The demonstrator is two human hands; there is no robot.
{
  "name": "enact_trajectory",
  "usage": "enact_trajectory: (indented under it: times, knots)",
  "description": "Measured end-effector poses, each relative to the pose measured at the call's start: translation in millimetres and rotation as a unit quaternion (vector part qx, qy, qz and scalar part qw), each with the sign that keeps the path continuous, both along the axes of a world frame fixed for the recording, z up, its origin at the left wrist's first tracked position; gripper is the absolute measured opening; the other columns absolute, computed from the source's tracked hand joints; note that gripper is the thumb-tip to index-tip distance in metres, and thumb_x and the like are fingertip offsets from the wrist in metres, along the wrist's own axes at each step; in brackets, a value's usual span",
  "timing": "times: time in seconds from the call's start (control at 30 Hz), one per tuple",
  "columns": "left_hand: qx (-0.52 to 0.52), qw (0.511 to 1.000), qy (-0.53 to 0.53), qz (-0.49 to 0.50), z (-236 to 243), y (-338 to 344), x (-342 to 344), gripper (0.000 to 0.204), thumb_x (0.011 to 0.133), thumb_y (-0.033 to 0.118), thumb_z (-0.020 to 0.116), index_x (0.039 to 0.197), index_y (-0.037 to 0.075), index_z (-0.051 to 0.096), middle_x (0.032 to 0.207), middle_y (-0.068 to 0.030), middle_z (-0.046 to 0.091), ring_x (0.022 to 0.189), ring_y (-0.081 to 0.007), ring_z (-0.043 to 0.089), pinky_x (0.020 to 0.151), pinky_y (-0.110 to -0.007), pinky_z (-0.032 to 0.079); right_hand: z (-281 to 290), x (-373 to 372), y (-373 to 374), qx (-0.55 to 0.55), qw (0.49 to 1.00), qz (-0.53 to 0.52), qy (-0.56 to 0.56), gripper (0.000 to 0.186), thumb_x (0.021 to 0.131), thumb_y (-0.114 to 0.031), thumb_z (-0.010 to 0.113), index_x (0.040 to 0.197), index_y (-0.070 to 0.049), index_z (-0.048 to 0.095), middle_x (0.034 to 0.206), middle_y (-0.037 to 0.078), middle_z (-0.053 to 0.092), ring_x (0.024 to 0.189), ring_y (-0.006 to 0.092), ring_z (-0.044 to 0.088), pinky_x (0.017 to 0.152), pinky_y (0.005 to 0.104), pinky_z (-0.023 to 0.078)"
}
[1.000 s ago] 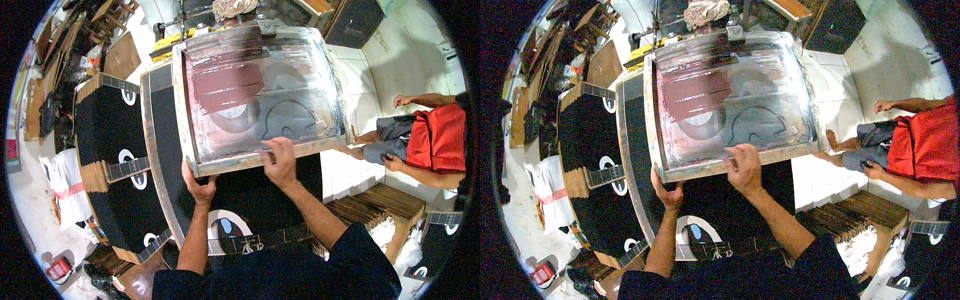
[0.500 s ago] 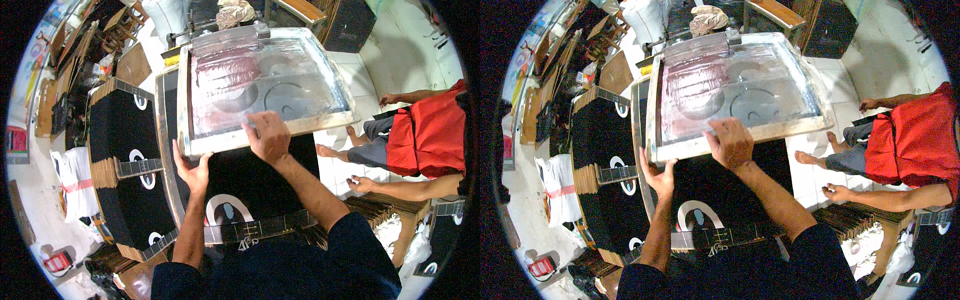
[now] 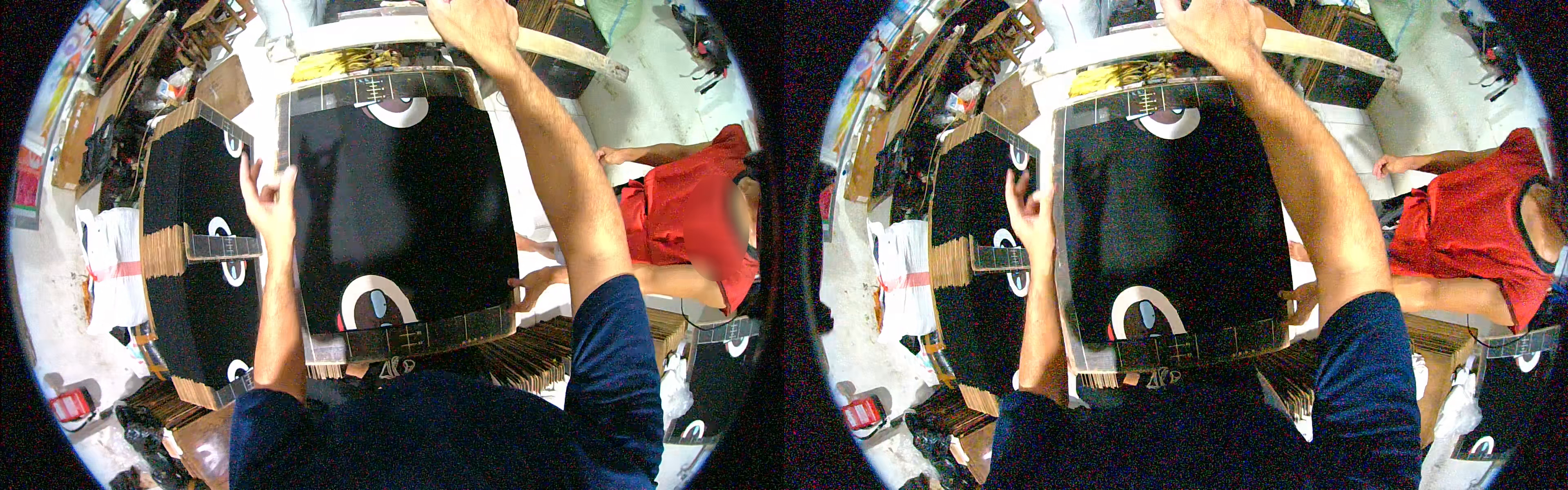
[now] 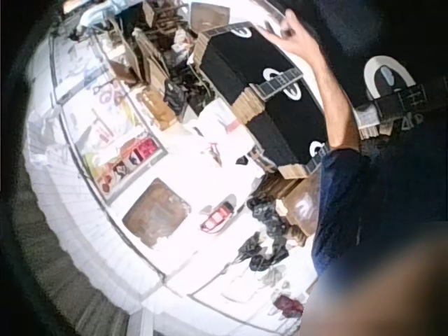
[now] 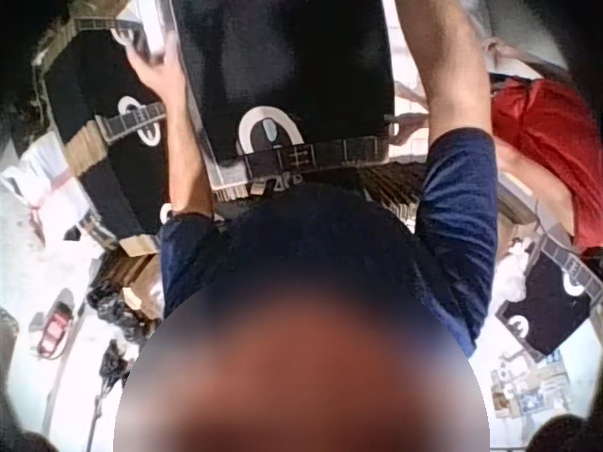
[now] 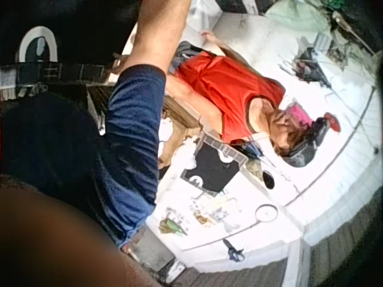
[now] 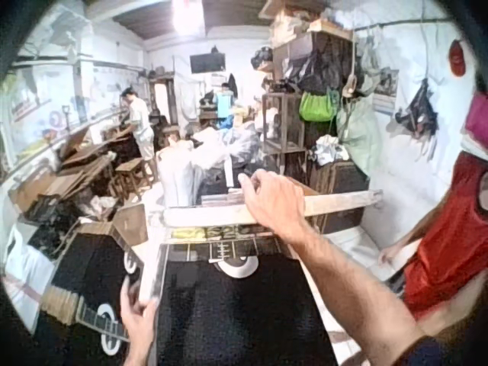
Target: The person repeatedly aligns a screen printing frame over a black t-shirt and uses a squeegee to pull ink across the mesh. They lift the frame to check the print, reposition the shirt, and occasionally add more ink to the screen before continuing the process.
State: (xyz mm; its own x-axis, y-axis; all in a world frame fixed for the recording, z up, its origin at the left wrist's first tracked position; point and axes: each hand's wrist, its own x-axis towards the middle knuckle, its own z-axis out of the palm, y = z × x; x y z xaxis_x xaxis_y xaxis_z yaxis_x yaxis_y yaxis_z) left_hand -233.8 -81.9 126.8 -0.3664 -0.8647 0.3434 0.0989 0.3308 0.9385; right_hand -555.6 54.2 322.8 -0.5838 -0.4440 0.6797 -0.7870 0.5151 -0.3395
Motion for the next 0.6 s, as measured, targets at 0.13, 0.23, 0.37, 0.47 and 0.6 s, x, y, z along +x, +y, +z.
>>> enact_trajectory:
  times: [0.13, 0.23, 0.37, 0.47, 0.6]
  knots:
    - [0.111, 0.987, -0.103, 0.052, -102, -15, 126, 0.084, 0.092, 0.013, 0.080, 0.160, 0.005, 0.032, 0.153, -0.0222, 0.046, 0.120, -0.0271, 0.063, 0.098, -0.040, 0.054, 25, -8, -9, 0.034, 0.998, -0.030, -0.044, 0.048, 0.097, -0.054, 0.057, 0.093, -0.010, 0.077, 0.097, 0.020, 0.076, 0.096, 0.0391, 0.072, 0.086, 0.0490, 0.056]
    - [0.174, 0.960, -0.182, 0.125, -186, -20, 237, 0.070, 0.093, 0.009, 0.077, 0.152, -0.003, 0.042, 0.143, -0.0200, 0.054, 0.111, -0.0234, 0.067, 0.093, -0.036, 0.056, 37, -15, -16, 0.062, 0.995, -0.053, -0.063, 0.052, 0.095, -0.058, 0.055, 0.104, -0.012, 0.079, 0.103, 0.021, 0.076, 0.101, 0.0400, 0.072, 0.091, 0.0487, 0.055]
    - [0.257, 0.868, -0.354, 0.235, -281, 31, 376, 0.038, 0.099, 0.024, 0.069, 0.122, -0.007, 0.066, 0.094, -0.0159, 0.073, 0.080, -0.0240, 0.069, 0.072, -0.036, 0.056, 50, -27, -24, 0.084, 0.991, -0.068, -0.073, 0.053, 0.096, -0.058, 0.053, 0.109, -0.014, 0.080, 0.106, 0.022, 0.075, 0.105, 0.0413, 0.071, 0.094, 0.0501, 0.054]
    - [0.208, 0.753, -0.606, 0.147, -331, 79, 431, 0.043, 0.097, 0.034, 0.065, 0.108, -0.007, 0.075, 0.098, -0.0285, 0.074, 0.092, -0.0428, 0.072, 0.092, -0.050, 0.053, 58, -35, -32, 0.095, 0.990, -0.080, -0.073, 0.054, 0.096, -0.057, 0.054, 0.107, -0.011, 0.079, 0.108, 0.024, 0.074, 0.108, 0.0423, 0.070, 0.096, 0.0493, 0.054]
    - [0.173, 0.795, -0.545, 0.203, -363, 130, 438, 0.043, 0.092, 0.038, 0.073, 0.109, -0.002, 0.078, 0.100, -0.0231, 0.077, 0.097, -0.0362, 0.074, 0.095, -0.043, 0.054, 63, -43, -39, 0.104, 0.990, -0.079, -0.062, 0.056, 0.096, -0.058, 0.054, 0.106, -0.009, 0.079, 0.107, 0.024, 0.074, 0.107, 0.0421, 0.070, 0.095, 0.0479, 0.053]
